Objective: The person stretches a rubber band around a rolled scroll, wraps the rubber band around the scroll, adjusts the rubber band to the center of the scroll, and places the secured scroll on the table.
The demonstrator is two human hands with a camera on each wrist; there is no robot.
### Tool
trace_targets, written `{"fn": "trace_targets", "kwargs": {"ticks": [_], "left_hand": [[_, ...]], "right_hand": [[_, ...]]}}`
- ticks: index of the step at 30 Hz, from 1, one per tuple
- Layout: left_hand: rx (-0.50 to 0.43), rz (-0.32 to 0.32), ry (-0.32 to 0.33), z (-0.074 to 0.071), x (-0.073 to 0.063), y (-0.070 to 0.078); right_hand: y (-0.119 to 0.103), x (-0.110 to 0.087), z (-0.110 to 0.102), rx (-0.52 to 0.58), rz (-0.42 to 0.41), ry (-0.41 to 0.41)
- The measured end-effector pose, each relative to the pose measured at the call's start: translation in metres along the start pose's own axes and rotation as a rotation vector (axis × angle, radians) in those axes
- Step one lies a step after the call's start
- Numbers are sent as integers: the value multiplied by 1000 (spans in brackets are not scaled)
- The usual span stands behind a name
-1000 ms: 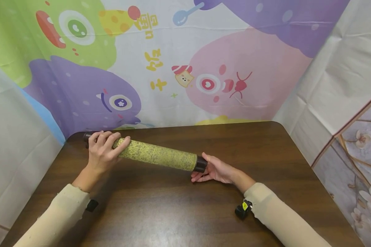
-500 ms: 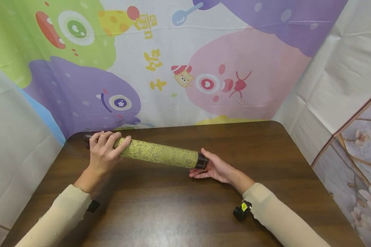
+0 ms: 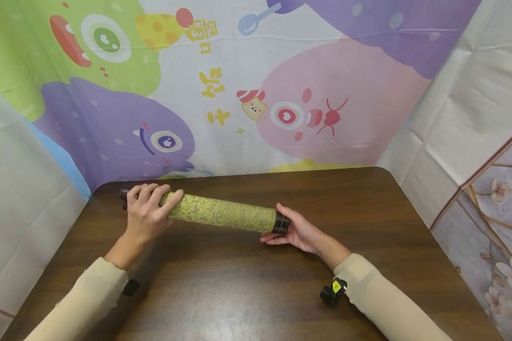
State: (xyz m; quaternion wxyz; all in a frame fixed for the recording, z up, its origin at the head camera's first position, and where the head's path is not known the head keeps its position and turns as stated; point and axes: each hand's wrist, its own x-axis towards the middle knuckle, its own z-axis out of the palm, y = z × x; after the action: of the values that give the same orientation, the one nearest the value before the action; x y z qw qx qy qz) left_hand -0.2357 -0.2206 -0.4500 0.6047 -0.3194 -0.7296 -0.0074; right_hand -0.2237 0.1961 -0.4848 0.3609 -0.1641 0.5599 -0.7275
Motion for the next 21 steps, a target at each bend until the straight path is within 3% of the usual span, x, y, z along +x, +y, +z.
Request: {"fn": "trace_targets", "kwargs": {"ticks": [21], "left_hand": [[-12, -11, 7, 0, 0, 4]], "right_hand": [[2, -2, 0, 3, -37, 1]]}}
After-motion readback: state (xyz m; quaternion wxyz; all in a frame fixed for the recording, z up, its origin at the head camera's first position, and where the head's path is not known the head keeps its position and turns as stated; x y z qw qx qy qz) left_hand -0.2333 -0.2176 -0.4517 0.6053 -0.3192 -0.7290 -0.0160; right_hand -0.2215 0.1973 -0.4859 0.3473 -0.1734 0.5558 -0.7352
